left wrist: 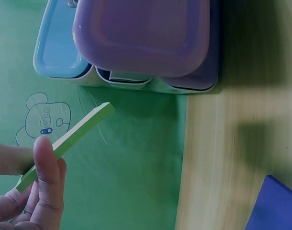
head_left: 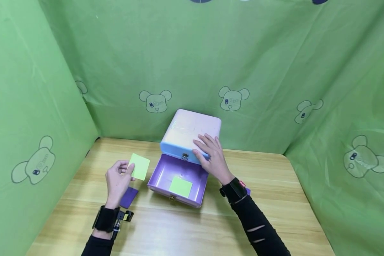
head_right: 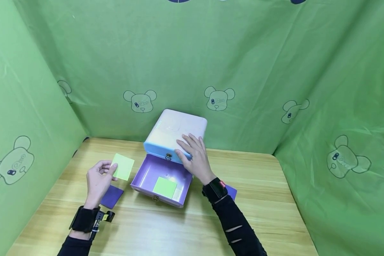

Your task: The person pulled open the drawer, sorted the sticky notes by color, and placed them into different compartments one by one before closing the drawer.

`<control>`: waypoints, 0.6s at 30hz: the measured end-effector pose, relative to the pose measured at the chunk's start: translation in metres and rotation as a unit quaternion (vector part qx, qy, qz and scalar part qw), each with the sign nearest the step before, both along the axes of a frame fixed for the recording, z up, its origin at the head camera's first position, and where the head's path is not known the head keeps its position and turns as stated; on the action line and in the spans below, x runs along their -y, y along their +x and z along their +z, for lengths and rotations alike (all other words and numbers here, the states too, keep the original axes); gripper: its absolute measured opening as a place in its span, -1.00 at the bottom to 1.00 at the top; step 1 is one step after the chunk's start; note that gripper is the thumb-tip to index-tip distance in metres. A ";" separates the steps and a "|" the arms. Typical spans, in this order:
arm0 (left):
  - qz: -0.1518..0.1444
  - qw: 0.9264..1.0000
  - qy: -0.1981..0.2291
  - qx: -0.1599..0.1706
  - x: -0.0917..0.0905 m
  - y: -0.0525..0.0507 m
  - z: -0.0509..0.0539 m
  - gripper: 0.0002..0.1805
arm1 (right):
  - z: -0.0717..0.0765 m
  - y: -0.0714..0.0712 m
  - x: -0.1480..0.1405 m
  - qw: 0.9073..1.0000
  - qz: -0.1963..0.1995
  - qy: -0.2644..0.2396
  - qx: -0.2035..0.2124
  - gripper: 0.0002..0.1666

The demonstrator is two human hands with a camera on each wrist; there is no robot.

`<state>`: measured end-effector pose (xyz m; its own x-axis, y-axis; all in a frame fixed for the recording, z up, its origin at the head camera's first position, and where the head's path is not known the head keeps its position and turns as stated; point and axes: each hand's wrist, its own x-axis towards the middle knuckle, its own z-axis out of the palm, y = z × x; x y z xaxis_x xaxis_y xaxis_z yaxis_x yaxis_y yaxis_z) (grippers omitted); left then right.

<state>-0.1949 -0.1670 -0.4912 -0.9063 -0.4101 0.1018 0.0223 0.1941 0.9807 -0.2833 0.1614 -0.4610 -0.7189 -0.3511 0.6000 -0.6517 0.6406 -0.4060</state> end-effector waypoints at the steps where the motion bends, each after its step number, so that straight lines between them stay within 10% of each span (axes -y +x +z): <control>1: -0.002 1.000 0.002 -0.004 -0.001 0.000 0.001 -0.71 | 0.000 0.000 0.000 1.000 0.000 -0.001 -0.002 -0.50; 18: -0.018 0.998 0.057 -0.037 -0.025 0.007 0.007 -0.74 | 0.002 0.002 0.000 1.000 0.001 -0.003 -0.002 -0.51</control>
